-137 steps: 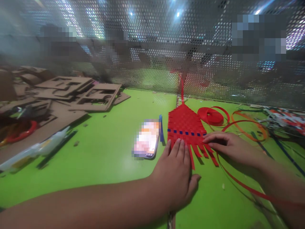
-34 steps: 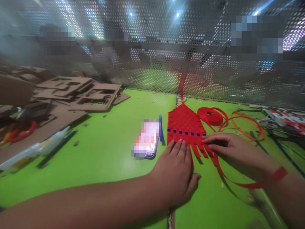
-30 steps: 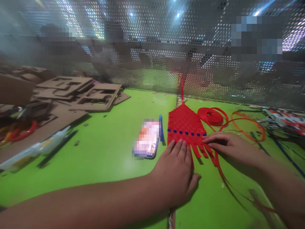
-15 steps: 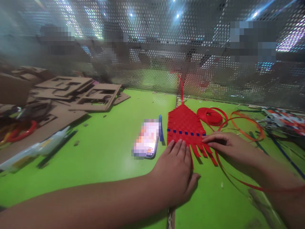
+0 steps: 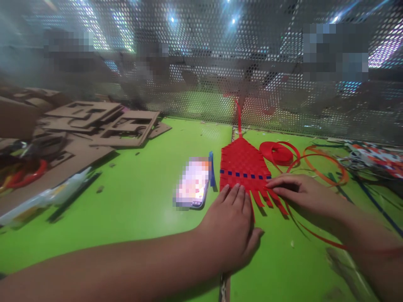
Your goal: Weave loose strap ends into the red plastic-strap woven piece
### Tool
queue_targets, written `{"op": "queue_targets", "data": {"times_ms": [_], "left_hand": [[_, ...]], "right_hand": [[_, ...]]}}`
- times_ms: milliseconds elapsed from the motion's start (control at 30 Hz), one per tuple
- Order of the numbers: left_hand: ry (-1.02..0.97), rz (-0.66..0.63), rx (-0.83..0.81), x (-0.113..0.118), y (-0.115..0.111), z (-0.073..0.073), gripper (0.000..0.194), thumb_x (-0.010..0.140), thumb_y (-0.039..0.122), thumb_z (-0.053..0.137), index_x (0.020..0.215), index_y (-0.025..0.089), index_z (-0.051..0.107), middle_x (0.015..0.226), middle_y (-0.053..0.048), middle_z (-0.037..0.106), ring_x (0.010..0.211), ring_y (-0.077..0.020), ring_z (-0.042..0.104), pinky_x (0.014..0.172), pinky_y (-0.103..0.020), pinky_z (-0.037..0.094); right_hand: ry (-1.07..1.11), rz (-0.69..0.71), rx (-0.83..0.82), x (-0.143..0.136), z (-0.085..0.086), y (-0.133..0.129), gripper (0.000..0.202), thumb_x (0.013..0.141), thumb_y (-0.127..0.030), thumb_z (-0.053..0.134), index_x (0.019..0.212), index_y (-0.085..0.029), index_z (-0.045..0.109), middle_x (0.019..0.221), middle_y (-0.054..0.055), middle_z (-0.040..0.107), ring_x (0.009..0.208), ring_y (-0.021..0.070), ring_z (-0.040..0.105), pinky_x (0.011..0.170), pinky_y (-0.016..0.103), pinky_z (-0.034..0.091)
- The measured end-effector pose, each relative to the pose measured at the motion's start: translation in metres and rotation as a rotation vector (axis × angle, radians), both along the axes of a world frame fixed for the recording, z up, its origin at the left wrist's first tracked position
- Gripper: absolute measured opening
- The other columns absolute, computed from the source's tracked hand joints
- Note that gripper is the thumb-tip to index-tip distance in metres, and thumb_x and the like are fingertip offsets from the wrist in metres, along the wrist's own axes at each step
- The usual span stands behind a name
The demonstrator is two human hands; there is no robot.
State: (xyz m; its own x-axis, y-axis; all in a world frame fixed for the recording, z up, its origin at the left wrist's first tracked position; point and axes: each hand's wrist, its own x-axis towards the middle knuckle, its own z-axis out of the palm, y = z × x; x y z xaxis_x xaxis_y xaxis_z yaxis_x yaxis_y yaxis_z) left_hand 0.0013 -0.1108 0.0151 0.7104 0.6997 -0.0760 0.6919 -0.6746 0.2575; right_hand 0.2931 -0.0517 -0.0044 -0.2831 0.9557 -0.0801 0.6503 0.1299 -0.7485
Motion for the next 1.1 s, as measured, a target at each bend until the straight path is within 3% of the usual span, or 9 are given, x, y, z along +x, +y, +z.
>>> {"op": "queue_targets", "data": {"times_ms": [167, 367, 633, 1100], "left_hand": [[-0.004, -0.009, -0.016, -0.001, 0.001, 0.000, 0.082, 0.113, 0.056, 0.025, 0.167, -0.004, 0.033, 0.173, -0.031, 0.025, 0.164, -0.0432, 0.021, 0.136, -0.059, 0.019], [0.006, 0.000, -0.002, 0.000, 0.000, -0.001, 0.081, 0.113, 0.057, 0.025, 0.168, -0.002, 0.032, 0.173, -0.029, 0.024, 0.165, -0.0416, 0.019, 0.136, -0.060, 0.020], [-0.009, 0.024, -0.062, -0.001, -0.001, 0.003, 0.082, 0.113, 0.060, 0.021, 0.170, 0.001, 0.027, 0.175, -0.025, 0.021, 0.166, -0.0400, 0.014, 0.135, -0.069, 0.006], [-0.005, 0.021, -0.074, -0.001, 0.000, 0.002, 0.083, 0.113, 0.062, 0.018, 0.170, 0.002, 0.026, 0.175, -0.025, 0.019, 0.166, -0.0395, 0.013, 0.134, -0.069, 0.004]], "right_hand": [[-0.030, -0.011, 0.033, -0.001, 0.000, 0.000, 0.037, 0.096, -0.061, 0.073, 0.116, -0.034, 0.088, 0.127, 0.009, 0.083, 0.119, 0.0376, 0.074, 0.109, 0.056, 0.054], [-0.079, -0.005, 0.075, -0.004, 0.000, 0.001, 0.029, 0.094, -0.053, 0.075, 0.109, -0.032, 0.088, 0.120, 0.008, 0.084, 0.112, 0.0355, 0.076, 0.104, 0.052, 0.057], [-0.076, -0.027, 0.079, -0.010, 0.001, -0.002, 0.028, 0.096, -0.051, 0.071, 0.107, -0.032, 0.088, 0.120, 0.008, 0.084, 0.113, 0.0354, 0.076, 0.103, 0.054, 0.057], [-0.155, -0.056, 0.133, -0.016, 0.004, -0.003, 0.027, 0.096, -0.050, 0.070, 0.104, -0.031, 0.087, 0.118, 0.008, 0.083, 0.108, 0.0341, 0.077, 0.099, 0.053, 0.057]]}}
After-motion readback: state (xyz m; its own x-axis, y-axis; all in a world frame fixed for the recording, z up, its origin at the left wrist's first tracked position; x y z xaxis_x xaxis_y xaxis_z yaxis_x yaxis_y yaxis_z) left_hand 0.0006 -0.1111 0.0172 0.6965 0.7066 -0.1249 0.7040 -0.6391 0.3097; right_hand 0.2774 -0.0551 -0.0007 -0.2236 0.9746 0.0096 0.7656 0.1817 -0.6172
